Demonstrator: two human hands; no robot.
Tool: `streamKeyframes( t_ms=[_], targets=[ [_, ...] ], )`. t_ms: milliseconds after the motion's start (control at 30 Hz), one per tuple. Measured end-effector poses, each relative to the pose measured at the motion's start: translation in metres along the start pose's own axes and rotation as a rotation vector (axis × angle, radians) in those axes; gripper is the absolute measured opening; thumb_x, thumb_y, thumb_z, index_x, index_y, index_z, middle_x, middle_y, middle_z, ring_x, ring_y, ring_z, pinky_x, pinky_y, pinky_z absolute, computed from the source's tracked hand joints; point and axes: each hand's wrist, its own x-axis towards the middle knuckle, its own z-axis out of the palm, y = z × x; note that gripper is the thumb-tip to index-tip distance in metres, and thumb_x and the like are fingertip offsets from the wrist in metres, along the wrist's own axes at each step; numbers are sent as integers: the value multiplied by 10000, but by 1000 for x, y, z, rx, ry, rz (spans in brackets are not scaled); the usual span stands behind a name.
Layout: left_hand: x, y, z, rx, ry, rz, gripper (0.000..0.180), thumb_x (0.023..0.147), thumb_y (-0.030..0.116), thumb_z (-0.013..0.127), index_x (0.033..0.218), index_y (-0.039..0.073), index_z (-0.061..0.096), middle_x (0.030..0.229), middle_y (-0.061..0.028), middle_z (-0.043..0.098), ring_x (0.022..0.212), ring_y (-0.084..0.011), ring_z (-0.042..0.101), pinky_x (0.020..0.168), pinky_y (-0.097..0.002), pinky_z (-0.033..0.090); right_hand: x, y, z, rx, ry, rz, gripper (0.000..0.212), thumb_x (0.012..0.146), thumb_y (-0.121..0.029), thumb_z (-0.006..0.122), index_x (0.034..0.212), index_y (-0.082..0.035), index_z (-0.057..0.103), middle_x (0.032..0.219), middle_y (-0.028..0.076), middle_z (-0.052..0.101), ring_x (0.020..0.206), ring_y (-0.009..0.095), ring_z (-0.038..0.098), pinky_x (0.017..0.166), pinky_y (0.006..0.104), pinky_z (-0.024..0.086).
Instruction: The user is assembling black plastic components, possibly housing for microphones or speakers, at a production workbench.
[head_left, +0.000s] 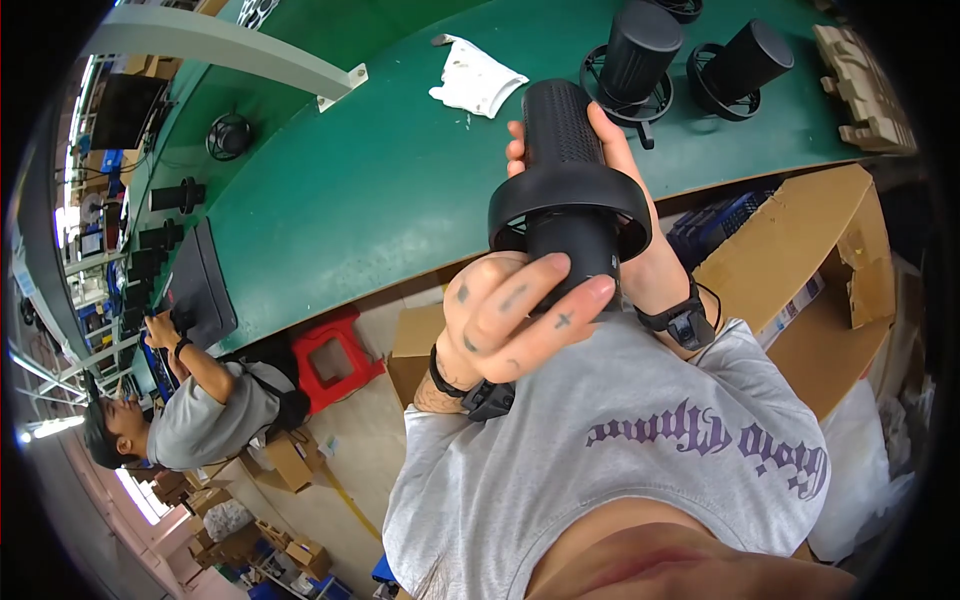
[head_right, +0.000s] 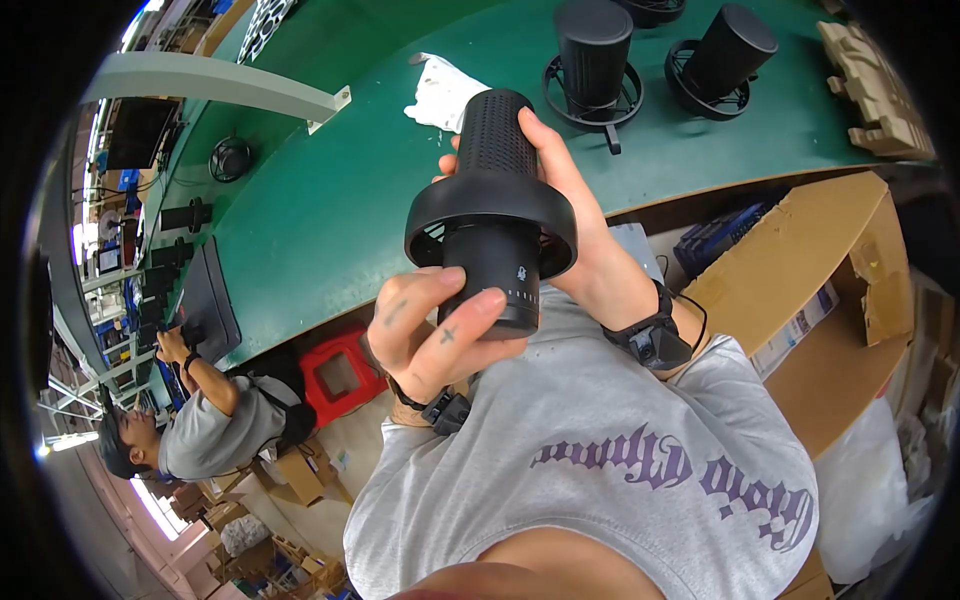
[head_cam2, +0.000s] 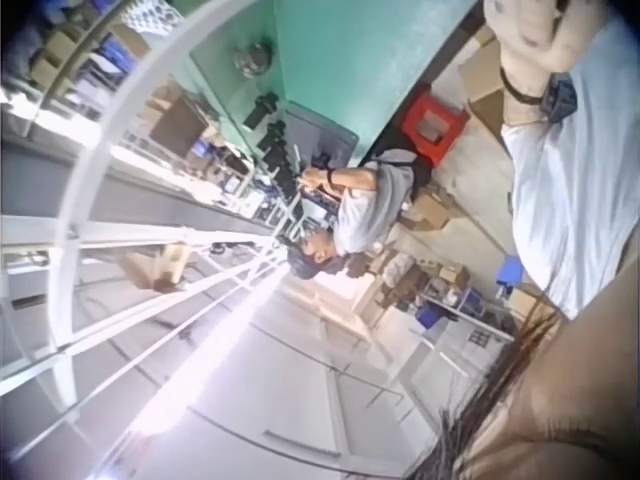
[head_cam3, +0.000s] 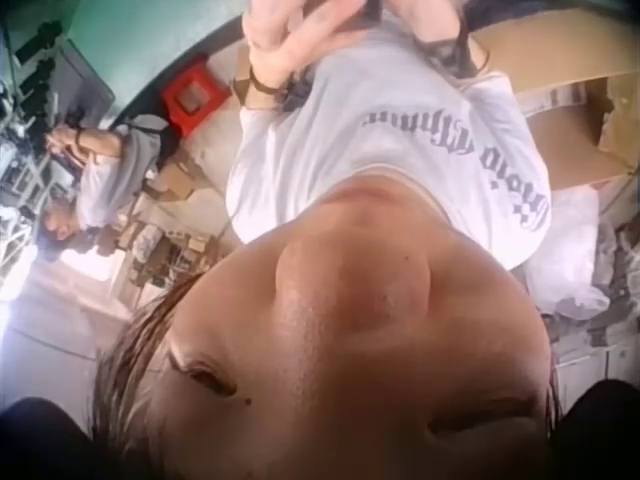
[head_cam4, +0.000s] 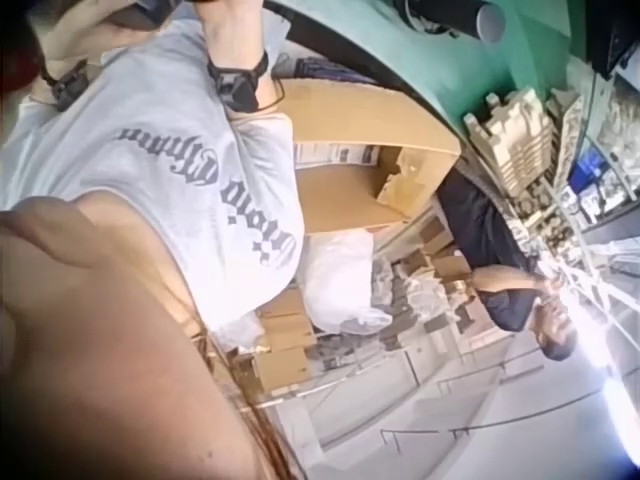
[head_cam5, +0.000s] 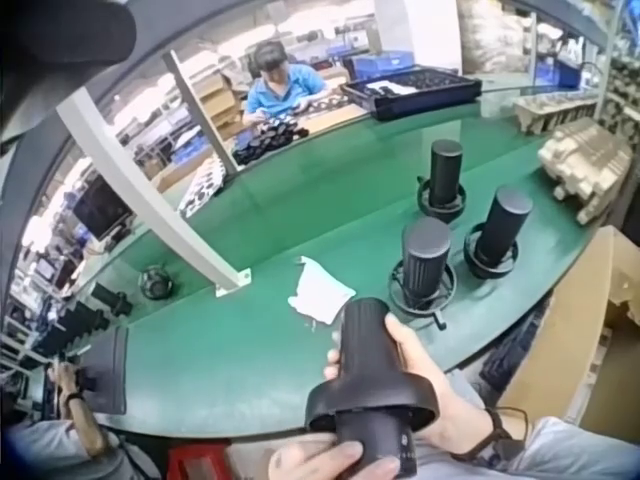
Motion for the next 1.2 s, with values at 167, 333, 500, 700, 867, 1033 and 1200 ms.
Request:
streamKeyframes(
  t_ms=[167, 333, 500, 700, 867, 1033, 1200],
  targets=[
    [5, 1, 3, -38, -13, 75, 346, 662, 211, 794, 984, 143, 688, 1016, -80, 588, 701, -193, 522, 559, -296, 485, 2, -2, -4, 48, -61, 22, 519, 932, -486, 460, 1143, -19, 540, 1058, 134, 619, 956, 234, 635, 857, 366, 530],
    [16, 7, 3, 60, -78, 169, 362, 589, 124, 814, 931, 146, 698, 1053, -15, 608, 721, -193, 436, 512, -291, 423, 4, -2, -5, 59, -76, 12, 514, 937, -465, 453, 1137, 0, 538, 1044, 132, 623, 954, 237, 635, 857, 366, 533],
    [31, 19, -5, 148, -250, 177, 312, 560, 54, 773, 850, 157, 719, 1031, 85, 591, 809, -198, 390, 504, -277, 394, 3, -1, -10, 37, -31, -4, 457, 931, -420, 496, 1135, -13, 540, 1030, 126, 629, 935, 228, 638, 806, 353, 555],
    [33, 22, -12, 200, -364, 314, 196, 609, 202, 625, 793, 154, 669, 1098, 39, 566, 906, -170, 451, 663, -293, 391, -3, 0, -2, 10, 42, 1, 523, 931, -417, 491, 1223, 16, 475, 1069, 94, 560, 912, 180, 570, 788, 332, 514],
    [43, 25, -19, 189, -485, 365, 209, 587, 210, 613, 779, 143, 661, 1071, 3, 562, 897, -179, 452, 624, -303, 387, -5, 0, 2, -57, 80, -30, 519, 929, -407, 501, 1229, 16, 474, 1074, 101, 559, 908, 193, 570, 757, 339, 523],
    [45, 28, -17, 179, -495, 395, 201, 569, 215, 608, 745, 124, 638, 1008, -9, 562, 913, -177, 442, 598, -295, 361, -3, 3, 0, -35, 102, -68, 521, 918, -398, 508, 1220, 26, 478, 1072, 134, 557, 896, 212, 564, 739, 340, 516],
    [47, 31, -12, 266, -494, 435, 226, 602, 226, 586, 778, 94, 638, 942, -45, 618, 958, -179, 436, 597, -290, 339, 0, 7, -11, 124, 29, 16, 516, 902, -428, 505, 1174, 11, 514, 1064, 142, 586, 902, 227, 601, 762, 354, 529]
  ],
)
